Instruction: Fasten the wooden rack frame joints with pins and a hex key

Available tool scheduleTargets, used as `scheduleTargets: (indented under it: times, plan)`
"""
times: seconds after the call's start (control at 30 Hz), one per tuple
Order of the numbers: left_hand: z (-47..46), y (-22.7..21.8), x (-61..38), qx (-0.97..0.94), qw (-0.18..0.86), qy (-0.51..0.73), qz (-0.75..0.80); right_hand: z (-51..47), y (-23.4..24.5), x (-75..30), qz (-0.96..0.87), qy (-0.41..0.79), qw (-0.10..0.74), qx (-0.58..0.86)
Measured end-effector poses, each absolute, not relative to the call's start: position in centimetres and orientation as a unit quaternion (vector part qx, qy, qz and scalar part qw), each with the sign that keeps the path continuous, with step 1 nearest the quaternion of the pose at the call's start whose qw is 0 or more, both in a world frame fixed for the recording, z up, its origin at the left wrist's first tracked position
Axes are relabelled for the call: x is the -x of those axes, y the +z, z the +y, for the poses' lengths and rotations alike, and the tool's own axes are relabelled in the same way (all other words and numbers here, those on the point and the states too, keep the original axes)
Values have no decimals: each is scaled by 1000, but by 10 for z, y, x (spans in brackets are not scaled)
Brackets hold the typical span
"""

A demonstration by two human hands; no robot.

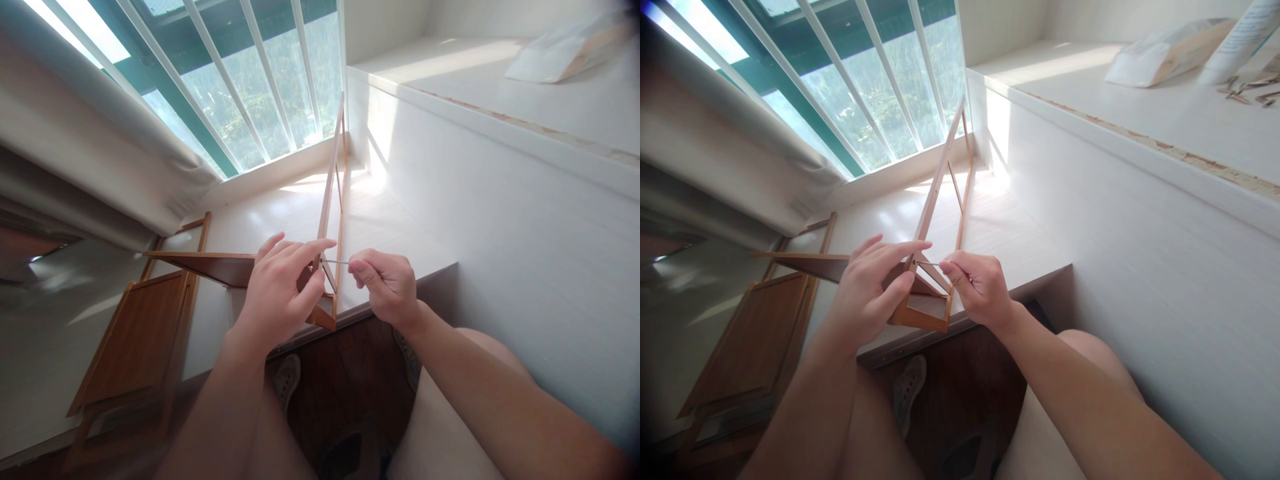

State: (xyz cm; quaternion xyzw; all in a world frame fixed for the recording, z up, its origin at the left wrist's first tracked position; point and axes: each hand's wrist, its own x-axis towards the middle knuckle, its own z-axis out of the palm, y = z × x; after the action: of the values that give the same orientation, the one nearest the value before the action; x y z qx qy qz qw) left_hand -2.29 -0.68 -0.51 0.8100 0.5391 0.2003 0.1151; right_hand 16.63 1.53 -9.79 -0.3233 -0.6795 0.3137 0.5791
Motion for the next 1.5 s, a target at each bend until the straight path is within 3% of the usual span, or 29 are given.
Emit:
scheduleTargets:
  times: [1.5]
  plan:
    - [-7, -3, 23, -809, 118, 192, 543, 10, -90, -161, -570, 479, 565, 355]
